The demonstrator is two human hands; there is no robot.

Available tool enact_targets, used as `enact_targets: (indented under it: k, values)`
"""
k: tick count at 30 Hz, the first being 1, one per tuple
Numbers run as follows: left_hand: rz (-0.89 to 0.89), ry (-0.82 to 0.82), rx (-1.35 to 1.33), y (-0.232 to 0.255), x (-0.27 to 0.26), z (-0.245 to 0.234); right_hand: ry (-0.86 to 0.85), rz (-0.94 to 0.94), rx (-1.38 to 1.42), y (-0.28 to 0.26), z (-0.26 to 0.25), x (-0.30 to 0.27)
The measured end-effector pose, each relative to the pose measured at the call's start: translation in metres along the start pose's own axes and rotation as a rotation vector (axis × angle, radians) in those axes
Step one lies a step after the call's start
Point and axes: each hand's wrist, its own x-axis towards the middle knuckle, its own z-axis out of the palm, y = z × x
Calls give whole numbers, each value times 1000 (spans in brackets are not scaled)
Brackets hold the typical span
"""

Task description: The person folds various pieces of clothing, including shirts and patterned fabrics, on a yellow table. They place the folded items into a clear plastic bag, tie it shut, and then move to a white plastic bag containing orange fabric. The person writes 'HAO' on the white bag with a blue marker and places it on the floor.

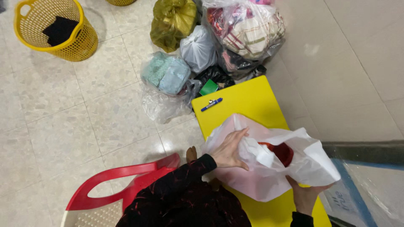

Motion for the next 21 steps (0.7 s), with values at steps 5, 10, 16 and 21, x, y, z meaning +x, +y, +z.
enact_targets:
  k: [5, 10, 16, 21]
  values:
    - [-36, -66, 233, -39, 25, 7, -254, 278, 264, 23, 26, 38]
    - [-95, -132, 268, -63, 26, 37, -62, 39, -120, 25, 35, 24]
    - [33, 187, 206, -74, 22, 49, -14, -1, -156, 28, 28, 21]
    - [24, 334, 182, -49, -3, -2, -40, -69, -100, 12, 52, 37]
